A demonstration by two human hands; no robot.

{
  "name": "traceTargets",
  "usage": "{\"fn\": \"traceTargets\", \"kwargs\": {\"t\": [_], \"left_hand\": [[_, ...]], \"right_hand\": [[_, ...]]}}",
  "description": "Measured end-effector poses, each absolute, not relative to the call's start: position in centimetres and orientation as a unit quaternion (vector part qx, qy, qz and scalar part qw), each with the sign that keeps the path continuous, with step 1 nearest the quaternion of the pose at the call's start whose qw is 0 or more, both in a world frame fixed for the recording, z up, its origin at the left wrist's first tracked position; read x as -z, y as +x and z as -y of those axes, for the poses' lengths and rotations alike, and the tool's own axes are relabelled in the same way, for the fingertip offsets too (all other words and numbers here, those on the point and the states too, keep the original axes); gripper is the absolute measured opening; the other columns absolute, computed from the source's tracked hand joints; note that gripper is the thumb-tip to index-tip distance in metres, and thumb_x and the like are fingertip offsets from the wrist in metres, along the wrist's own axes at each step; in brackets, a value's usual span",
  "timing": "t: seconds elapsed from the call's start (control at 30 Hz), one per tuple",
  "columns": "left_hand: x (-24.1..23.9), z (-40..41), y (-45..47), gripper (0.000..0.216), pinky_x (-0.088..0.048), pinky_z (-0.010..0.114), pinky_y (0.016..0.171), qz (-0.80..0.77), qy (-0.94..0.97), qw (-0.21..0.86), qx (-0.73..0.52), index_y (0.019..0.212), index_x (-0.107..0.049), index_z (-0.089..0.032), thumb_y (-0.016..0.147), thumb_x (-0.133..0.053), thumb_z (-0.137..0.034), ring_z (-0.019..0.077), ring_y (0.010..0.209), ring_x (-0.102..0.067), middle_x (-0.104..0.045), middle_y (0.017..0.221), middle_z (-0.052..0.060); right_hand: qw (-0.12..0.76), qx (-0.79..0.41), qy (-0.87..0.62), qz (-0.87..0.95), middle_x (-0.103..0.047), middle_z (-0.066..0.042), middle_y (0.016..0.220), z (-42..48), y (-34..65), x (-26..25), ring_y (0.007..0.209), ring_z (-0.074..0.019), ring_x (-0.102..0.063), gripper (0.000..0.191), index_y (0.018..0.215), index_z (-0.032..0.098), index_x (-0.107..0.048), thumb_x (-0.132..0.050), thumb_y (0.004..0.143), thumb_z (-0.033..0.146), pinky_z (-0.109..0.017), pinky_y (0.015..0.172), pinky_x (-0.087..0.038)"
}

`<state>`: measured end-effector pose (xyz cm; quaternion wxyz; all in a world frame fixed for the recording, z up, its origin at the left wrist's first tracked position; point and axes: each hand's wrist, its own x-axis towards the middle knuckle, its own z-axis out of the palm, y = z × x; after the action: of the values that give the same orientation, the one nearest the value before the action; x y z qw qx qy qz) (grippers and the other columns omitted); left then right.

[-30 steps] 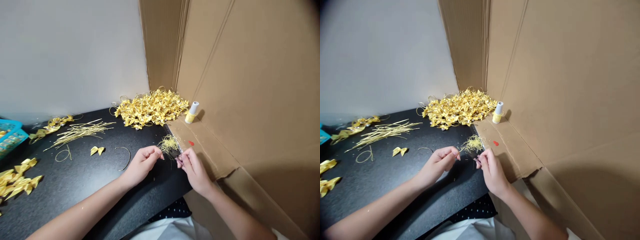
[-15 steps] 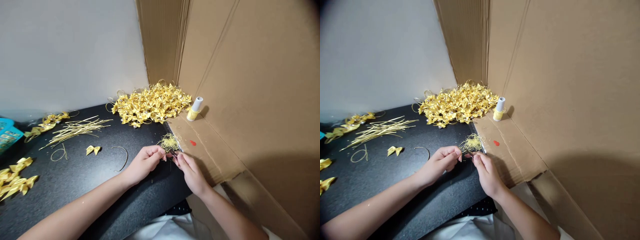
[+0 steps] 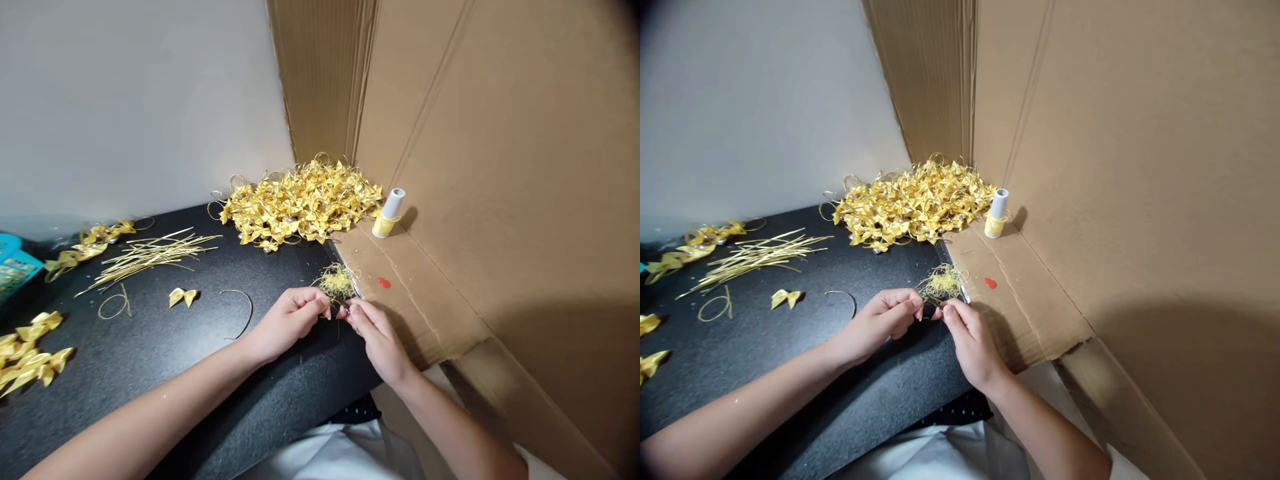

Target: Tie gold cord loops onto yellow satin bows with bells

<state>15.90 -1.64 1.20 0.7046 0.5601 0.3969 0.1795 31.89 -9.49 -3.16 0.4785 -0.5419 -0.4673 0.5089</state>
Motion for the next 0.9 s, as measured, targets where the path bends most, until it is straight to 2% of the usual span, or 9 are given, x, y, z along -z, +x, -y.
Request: {"fn": "traceTargets", "kwargs": {"t": [0.17, 0.4, 0.5, 0.57, 0.63, 0.7, 0.77, 0.83, 0.9], "left_hand": [[-1.0, 1.6, 15.6, 0.039, -0.013, 0.02, 0.04, -0.398, 0.557, 0.706, -0.182, 0.068, -0.054, -0.017, 0.08, -0.058, -0.053, 0.0048, 0.041, -0.018, -0.027, 0.046, -0.01], [-1.0, 2.0, 13.3, 0.034, -0.014, 0.02, 0.041, -0.407, 0.533, 0.707, -0.224, 0.067, -0.052, -0.018, 0.083, -0.054, -0.048, 0.0056, 0.041, -0.016, -0.023, 0.045, -0.01], [-1.7, 2.0, 8.7, 0.031, -0.02, 0.021, 0.044, -0.462, 0.575, 0.602, -0.306, 0.069, -0.053, -0.018, 0.085, -0.054, -0.045, 0.0068, 0.044, -0.023, -0.029, 0.048, -0.008], [-2.1, 2.1, 4.8, 0.031, -0.022, 0.021, 0.047, -0.524, 0.596, 0.484, -0.369, 0.07, -0.054, -0.018, 0.086, -0.054, -0.044, 0.0078, 0.047, -0.027, -0.034, 0.052, -0.006], [-2.1, 2.5, 1.3, 0.03, -0.025, 0.023, 0.048, -0.572, 0.594, 0.411, -0.389, 0.071, -0.054, -0.019, 0.088, -0.052, -0.044, 0.0094, 0.049, -0.03, -0.034, 0.053, -0.006], [-1.7, 2.8, -1.2, 0.031, -0.028, 0.024, 0.05, -0.609, 0.61, 0.342, -0.374, 0.072, -0.056, -0.019, 0.088, -0.05, -0.045, 0.0109, 0.05, -0.033, -0.036, 0.052, -0.005], [-0.8, 3.0, -2.6, 0.032, -0.035, 0.025, 0.055, -0.624, 0.649, 0.282, -0.33, 0.071, -0.058, -0.019, 0.087, -0.049, -0.045, 0.0129, 0.055, -0.043, -0.048, 0.056, -0.003], [0.2, 3.0, -3.2, 0.034, -0.041, 0.026, 0.063, -0.62, 0.692, 0.247, -0.275, 0.072, -0.06, -0.018, 0.088, -0.047, -0.046, 0.0153, 0.062, -0.053, -0.059, 0.064, 0.0], [1.1, 2.9, -3.5, 0.036, -0.044, 0.028, 0.068, -0.606, 0.726, 0.224, -0.234, 0.073, -0.061, -0.018, 0.089, -0.045, -0.046, 0.017, 0.068, -0.057, -0.064, 0.07, 0.002]], "right_hand": [[0.492, -0.517, -0.547, 0.438, -0.061, -0.004, 0.083, 9.5, 31.8, 3.1, 0.079, -0.0153, -0.056, 0.041, 0.086, 0.021, -0.063, -0.044, 0.093, 0.056, -0.026, 0.075, -0.045], [0.513, -0.549, -0.562, 0.345, -0.048, -0.002, 0.071, 9.5, 31.9, 3.2, 0.062, -0.0124, -0.043, 0.056, 0.084, 0.017, -0.064, -0.05, 0.081, 0.072, -0.026, 0.058, -0.04], [0.511, -0.545, -0.564, 0.352, -0.048, -0.002, 0.071, 10.0, 32.2, 3.4, 0.06, -0.0124, -0.042, 0.054, 0.087, 0.017, -0.064, -0.049, 0.083, 0.069, -0.026, 0.055, -0.038], [0.501, -0.53, -0.568, 0.38, -0.051, -0.003, 0.075, 10.3, 32.4, 3.4, 0.065, -0.0136, -0.046, 0.049, 0.09, 0.018, -0.063, -0.05, 0.085, 0.065, -0.026, 0.059, -0.041], [0.473, -0.516, -0.573, 0.428, -0.055, -0.004, 0.08, 10.2, 32.2, 3.0, 0.071, -0.0146, -0.051, 0.04, 0.091, 0.019, -0.062, -0.053, 0.087, 0.058, -0.026, 0.065, -0.044], [0.422, -0.501, -0.573, 0.492, -0.054, -0.001, 0.077, 9.7, 31.6, 2.4, 0.069, -0.0133, -0.05, 0.029, 0.088, 0.019, -0.06, -0.059, 0.086, 0.048, -0.024, 0.066, -0.043], [0.359, -0.479, -0.569, 0.564, -0.047, 0.003, 0.066, 8.7, 30.4, 1.7, 0.061, -0.0106, -0.044, 0.021, 0.082, 0.019, -0.059, -0.065, 0.082, 0.039, -0.023, 0.06, -0.039], [0.303, -0.452, -0.556, 0.628, -0.039, 0.006, 0.058, 7.4, 28.6, 1.1, 0.055, -0.009, -0.037, 0.015, 0.079, 0.018, -0.063, -0.07, 0.077, 0.031, -0.022, 0.056, -0.033], [0.263, -0.432, -0.533, 0.679, -0.04, 0.007, 0.055, 5.9, 26.4, 0.8, 0.053, -0.009, -0.038, 0.014, 0.083, 0.018, -0.069, -0.073, 0.074, 0.029, -0.022, 0.055, -0.03]]}}
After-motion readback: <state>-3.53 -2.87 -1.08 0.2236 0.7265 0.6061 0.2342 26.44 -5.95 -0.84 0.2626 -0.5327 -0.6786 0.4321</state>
